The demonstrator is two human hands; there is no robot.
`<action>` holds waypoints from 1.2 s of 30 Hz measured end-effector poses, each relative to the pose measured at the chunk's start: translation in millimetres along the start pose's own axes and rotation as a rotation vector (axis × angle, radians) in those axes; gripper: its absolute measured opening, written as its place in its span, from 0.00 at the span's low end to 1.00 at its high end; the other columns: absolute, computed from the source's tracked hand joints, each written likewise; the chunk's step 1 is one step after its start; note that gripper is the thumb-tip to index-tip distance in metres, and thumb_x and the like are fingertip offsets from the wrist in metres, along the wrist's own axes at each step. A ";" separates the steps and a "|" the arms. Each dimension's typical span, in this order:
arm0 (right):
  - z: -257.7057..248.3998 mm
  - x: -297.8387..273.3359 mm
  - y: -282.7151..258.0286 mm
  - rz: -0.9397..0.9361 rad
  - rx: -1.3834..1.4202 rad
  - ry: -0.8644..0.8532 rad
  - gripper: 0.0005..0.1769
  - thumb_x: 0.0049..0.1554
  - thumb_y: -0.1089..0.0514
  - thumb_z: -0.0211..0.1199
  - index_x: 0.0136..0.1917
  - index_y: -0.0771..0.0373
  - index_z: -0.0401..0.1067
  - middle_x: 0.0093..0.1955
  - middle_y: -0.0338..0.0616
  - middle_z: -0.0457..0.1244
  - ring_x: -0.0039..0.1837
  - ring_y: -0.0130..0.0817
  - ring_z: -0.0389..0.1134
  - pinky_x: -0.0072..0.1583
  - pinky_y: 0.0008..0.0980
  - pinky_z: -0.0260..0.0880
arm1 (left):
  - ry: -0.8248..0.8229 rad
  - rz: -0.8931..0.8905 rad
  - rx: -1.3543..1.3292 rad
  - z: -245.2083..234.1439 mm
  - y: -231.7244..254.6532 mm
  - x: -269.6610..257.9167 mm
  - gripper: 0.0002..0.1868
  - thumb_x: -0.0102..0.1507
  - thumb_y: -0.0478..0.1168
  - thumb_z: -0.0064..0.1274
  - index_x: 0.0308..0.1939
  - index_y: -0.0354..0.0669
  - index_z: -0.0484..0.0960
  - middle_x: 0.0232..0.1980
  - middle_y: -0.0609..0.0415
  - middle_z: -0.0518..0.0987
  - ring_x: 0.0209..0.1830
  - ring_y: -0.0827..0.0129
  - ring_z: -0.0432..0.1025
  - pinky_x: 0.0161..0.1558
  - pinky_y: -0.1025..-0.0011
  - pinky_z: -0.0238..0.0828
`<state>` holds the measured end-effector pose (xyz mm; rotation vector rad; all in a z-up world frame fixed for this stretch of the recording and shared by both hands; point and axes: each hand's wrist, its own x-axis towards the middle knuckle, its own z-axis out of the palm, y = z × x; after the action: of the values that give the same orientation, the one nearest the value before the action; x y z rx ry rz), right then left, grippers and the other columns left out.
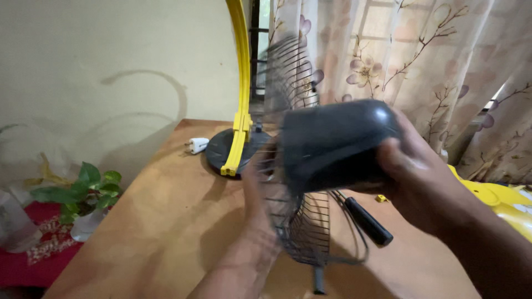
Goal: The person attaches the front wire cage to a yellow table fan using a screwdriver. They align the cage, insert screws into the yellow plastic brackets, and tighten them to secure the cage in place.
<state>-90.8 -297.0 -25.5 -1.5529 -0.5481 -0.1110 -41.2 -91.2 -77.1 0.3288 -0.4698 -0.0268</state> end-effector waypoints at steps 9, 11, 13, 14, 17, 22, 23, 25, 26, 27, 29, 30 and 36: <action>-11.4 -21.4 28.8 -0.054 0.342 0.149 0.45 0.57 0.37 0.63 0.76 0.68 0.59 0.71 0.58 0.63 0.70 0.53 0.64 0.70 0.59 0.61 | 0.003 0.193 0.829 30.7 -10.2 -5.0 0.13 0.67 0.35 0.52 0.54 0.41 0.86 0.46 0.53 0.87 0.39 0.78 0.79 0.44 0.79 0.80; -12.5 -24.6 28.1 -0.063 0.371 0.120 0.44 0.58 0.39 0.62 0.76 0.71 0.61 0.70 0.61 0.64 0.69 0.54 0.65 0.71 0.57 0.61 | 0.002 0.268 0.971 36.9 -8.1 -4.1 0.13 0.67 0.36 0.53 0.54 0.43 0.87 0.47 0.54 0.88 0.40 0.78 0.79 0.44 0.80 0.78; -10.3 -26.5 29.7 -0.035 0.385 0.234 0.41 0.59 0.40 0.58 0.75 0.69 0.62 0.68 0.59 0.64 0.67 0.54 0.66 0.69 0.57 0.61 | -0.012 0.262 1.009 40.9 -4.3 -4.3 0.13 0.66 0.38 0.54 0.53 0.45 0.87 0.47 0.54 0.89 0.40 0.78 0.79 0.44 0.80 0.78; -9.7 -26.9 30.0 -0.020 0.392 0.290 0.40 0.59 0.40 0.57 0.75 0.69 0.63 0.67 0.58 0.64 0.66 0.54 0.66 0.68 0.57 0.61 | -0.019 0.260 1.028 42.9 -2.8 -4.2 0.13 0.66 0.39 0.54 0.53 0.46 0.87 0.48 0.54 0.89 0.40 0.78 0.80 0.44 0.80 0.78; -4.7 -24.4 33.4 0.022 0.485 0.389 0.38 0.56 0.40 0.53 0.71 0.68 0.64 0.66 0.56 0.65 0.65 0.53 0.67 0.69 0.55 0.62 | -0.081 0.330 1.135 49.9 2.8 -2.5 0.17 0.67 0.44 0.54 0.59 0.50 0.85 0.49 0.54 0.90 0.42 0.77 0.82 0.44 0.78 0.78; -3.0 -20.3 36.0 -0.064 0.644 0.234 0.35 0.56 0.44 0.57 0.70 0.66 0.68 0.65 0.55 0.68 0.65 0.52 0.68 0.69 0.55 0.63 | 0.000 0.419 1.449 56.3 13.4 -9.2 0.35 0.64 0.57 0.51 0.76 0.63 0.65 0.62 0.57 0.82 0.37 0.69 0.82 0.30 0.71 0.78; -5.6 -18.4 35.8 -0.046 0.646 0.235 0.34 0.56 0.44 0.58 0.69 0.65 0.69 0.64 0.54 0.68 0.64 0.51 0.69 0.68 0.53 0.63 | -0.002 0.513 1.438 58.3 13.3 -9.9 0.38 0.65 0.59 0.50 0.79 0.61 0.61 0.65 0.58 0.81 0.36 0.68 0.82 0.29 0.70 0.77; -15.7 -6.3 30.6 -0.027 0.763 0.160 0.30 0.63 0.43 0.57 0.68 0.66 0.70 0.61 0.52 0.68 0.61 0.48 0.70 0.68 0.52 0.66 | 0.106 0.410 1.432 61.7 11.8 -12.5 0.34 0.64 0.58 0.48 0.75 0.64 0.64 0.51 0.59 0.86 0.35 0.70 0.84 0.27 0.70 0.78; -19.5 -2.9 27.9 -0.019 0.821 0.123 0.28 0.66 0.43 0.57 0.68 0.66 0.70 0.60 0.51 0.69 0.60 0.47 0.70 0.68 0.51 0.67 | 0.158 0.356 1.427 63.3 10.6 -13.4 0.32 0.63 0.58 0.47 0.73 0.66 0.66 0.44 0.59 0.89 0.35 0.72 0.84 0.26 0.71 0.78; -21.0 -0.7 25.0 0.002 0.740 0.155 0.29 0.65 0.40 0.56 0.67 0.64 0.71 0.59 0.50 0.69 0.59 0.46 0.71 0.65 0.50 0.67 | 0.124 0.518 1.445 64.3 10.7 -15.7 0.28 0.66 0.54 0.49 0.71 0.61 0.68 0.43 0.58 0.89 0.36 0.70 0.84 0.28 0.70 0.77; -19.4 8.8 18.3 0.043 0.576 0.216 0.31 0.63 0.36 0.54 0.66 0.60 0.73 0.58 0.47 0.70 0.56 0.43 0.72 0.58 0.48 0.68 | 0.048 0.845 1.462 64.7 11.5 -22.9 0.21 0.70 0.48 0.53 0.65 0.51 0.71 0.43 0.54 0.88 0.39 0.67 0.84 0.32 0.68 0.75; -16.2 18.3 15.2 0.075 0.525 0.284 0.31 0.63 0.34 0.53 0.66 0.59 0.72 0.58 0.45 0.70 0.57 0.41 0.71 0.61 0.46 0.69 | 0.066 0.836 1.499 65.2 12.0 -24.1 0.17 0.69 0.47 0.54 0.61 0.52 0.74 0.41 0.55 0.88 0.37 0.67 0.84 0.32 0.67 0.74; -1.5 33.9 -17.2 0.111 0.429 0.143 0.38 0.62 0.28 0.47 0.65 0.61 0.70 0.60 0.46 0.69 0.60 0.42 0.70 0.63 0.46 0.70 | 0.105 1.112 1.563 70.9 8.1 -31.0 0.06 0.70 0.43 0.55 0.41 0.49 0.77 0.51 0.59 0.87 0.46 0.68 0.83 0.37 0.71 0.77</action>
<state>-67.7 -290.0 3.9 -1.1435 -0.3438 -0.0173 -101.1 -102.0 -28.6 1.5351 -0.4320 1.5004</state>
